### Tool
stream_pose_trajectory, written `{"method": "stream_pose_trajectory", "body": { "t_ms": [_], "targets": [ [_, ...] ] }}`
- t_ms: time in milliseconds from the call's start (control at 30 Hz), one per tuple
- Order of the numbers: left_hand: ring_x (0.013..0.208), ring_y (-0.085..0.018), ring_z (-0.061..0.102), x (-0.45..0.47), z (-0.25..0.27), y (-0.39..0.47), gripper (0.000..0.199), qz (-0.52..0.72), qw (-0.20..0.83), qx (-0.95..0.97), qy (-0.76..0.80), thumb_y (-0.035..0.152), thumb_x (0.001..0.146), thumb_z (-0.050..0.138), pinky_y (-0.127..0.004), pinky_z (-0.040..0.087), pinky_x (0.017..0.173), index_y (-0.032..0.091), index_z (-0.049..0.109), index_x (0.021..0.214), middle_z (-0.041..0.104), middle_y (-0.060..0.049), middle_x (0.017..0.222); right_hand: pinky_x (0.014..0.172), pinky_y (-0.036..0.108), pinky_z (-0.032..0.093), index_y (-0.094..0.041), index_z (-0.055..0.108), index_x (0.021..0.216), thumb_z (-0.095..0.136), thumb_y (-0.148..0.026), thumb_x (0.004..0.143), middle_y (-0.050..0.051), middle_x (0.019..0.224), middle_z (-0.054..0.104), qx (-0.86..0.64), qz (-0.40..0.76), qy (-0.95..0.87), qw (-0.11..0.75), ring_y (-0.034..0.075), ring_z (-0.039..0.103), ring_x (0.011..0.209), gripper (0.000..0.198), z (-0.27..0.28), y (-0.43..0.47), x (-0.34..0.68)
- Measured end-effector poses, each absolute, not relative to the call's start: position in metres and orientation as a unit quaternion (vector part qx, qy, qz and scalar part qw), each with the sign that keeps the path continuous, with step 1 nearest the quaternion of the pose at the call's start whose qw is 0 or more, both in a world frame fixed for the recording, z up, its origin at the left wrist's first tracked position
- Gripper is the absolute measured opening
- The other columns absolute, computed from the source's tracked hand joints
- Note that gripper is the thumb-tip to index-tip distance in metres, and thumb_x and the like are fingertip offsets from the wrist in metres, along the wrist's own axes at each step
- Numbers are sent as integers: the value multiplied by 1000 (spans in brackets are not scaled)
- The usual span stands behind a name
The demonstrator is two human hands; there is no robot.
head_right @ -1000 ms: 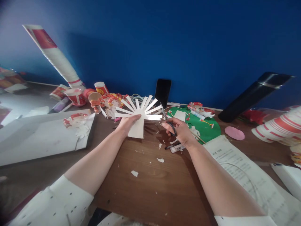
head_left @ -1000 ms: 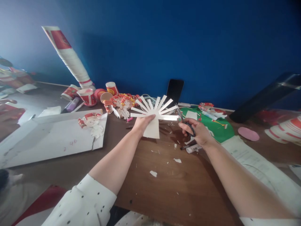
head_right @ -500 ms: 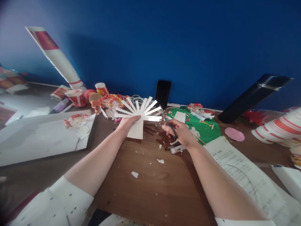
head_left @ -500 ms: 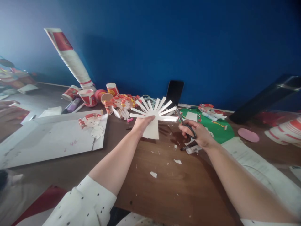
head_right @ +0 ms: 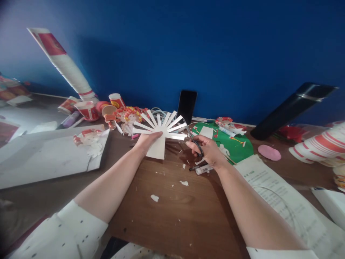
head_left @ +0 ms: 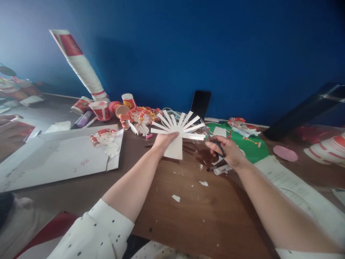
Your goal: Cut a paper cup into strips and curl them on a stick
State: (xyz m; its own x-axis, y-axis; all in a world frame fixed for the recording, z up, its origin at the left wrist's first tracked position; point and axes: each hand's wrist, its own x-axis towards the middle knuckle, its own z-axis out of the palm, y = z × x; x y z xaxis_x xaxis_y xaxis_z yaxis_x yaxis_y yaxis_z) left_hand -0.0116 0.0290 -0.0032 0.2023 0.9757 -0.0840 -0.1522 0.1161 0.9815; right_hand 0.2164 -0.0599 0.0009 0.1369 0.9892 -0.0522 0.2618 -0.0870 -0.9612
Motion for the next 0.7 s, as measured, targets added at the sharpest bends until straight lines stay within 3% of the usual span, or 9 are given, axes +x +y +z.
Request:
{"method": "stream_pose_trajectory", "body": {
  "t_ms": [500,700],
  "targets": [
    [116,-25,57,-12,0,26,57,455,594,479,459,15,72,71,-38,37,105,21,55,127,66,-9,118,44,21,36,-19,63,81,70,-47,70,-4,51,52,-633,360,-520,446,8,45,46,30,5,-60,211],
    [114,-30,58,-13,1,27,57,448,616,470,446,20,68,73,-42,42,101,22,58,124,65,-9,120,49,23,40,-20,62,85,71,-49,69,-2,58,58,-639,380,-493,451,10,51,50,34,5,-58,215]
  ]
}}
